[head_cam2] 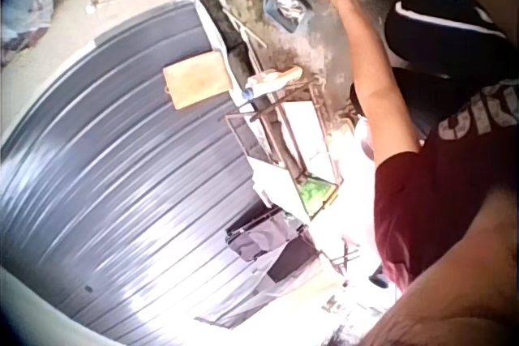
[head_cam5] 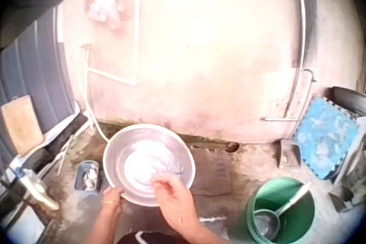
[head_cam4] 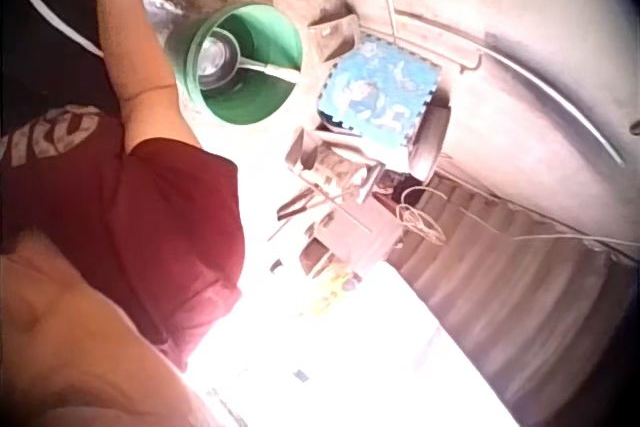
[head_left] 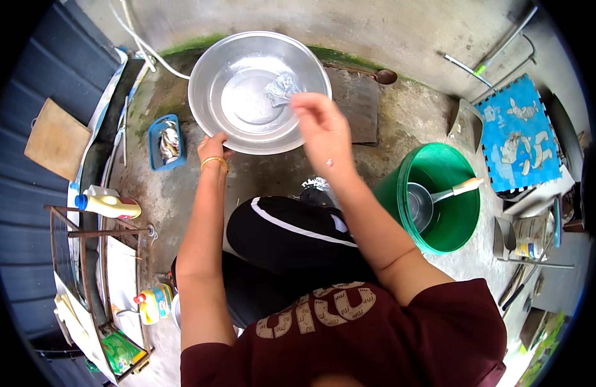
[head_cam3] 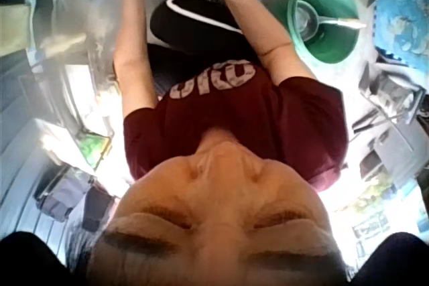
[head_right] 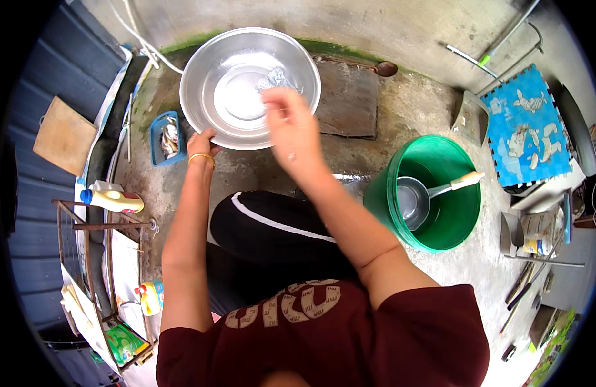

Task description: The person cleans small fish by hand in a large metal bowl filled with reddish water, scrubbing them and placing them into a blue tray. After finishing the fish, the person washes the metal bowl with a cloth and water, then rinses a pair of scissors in the bowl.

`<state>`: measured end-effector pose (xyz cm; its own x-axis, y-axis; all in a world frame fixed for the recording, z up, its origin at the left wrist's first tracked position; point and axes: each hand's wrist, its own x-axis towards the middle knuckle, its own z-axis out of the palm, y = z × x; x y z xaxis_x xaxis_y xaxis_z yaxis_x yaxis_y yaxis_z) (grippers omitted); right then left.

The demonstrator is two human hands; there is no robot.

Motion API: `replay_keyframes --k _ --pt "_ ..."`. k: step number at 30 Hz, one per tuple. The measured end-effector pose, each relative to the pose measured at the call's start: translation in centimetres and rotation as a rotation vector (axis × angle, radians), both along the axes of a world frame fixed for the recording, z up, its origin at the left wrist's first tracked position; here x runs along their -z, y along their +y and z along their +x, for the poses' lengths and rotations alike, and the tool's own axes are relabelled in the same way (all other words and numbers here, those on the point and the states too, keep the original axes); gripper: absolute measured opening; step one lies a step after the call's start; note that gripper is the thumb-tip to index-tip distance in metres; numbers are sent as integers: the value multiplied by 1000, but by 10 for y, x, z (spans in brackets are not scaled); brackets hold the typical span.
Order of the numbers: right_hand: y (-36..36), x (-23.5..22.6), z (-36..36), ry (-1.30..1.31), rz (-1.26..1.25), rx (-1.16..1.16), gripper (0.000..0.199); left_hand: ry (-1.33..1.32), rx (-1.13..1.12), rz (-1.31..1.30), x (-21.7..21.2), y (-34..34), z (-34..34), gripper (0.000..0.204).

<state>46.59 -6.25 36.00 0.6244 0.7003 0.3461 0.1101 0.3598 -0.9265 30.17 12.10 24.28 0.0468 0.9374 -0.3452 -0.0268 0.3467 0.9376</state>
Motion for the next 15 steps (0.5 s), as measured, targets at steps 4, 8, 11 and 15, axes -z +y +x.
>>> replay_keyframes --k 4,8,11,15 --pt "-49 56 96 -847 -564 766 39 20 38 -36 2 -8 8 21" --pt "-94 109 165 -788 -915 1109 70 14 38 -114 20 -15 25 20" --pt "-103 125 186 -341 -983 1030 76 35 16 -124 32 -9 22 18" --pt "-125 123 204 -287 -1146 900 70 11 -13 -132 38 -7 20 20"
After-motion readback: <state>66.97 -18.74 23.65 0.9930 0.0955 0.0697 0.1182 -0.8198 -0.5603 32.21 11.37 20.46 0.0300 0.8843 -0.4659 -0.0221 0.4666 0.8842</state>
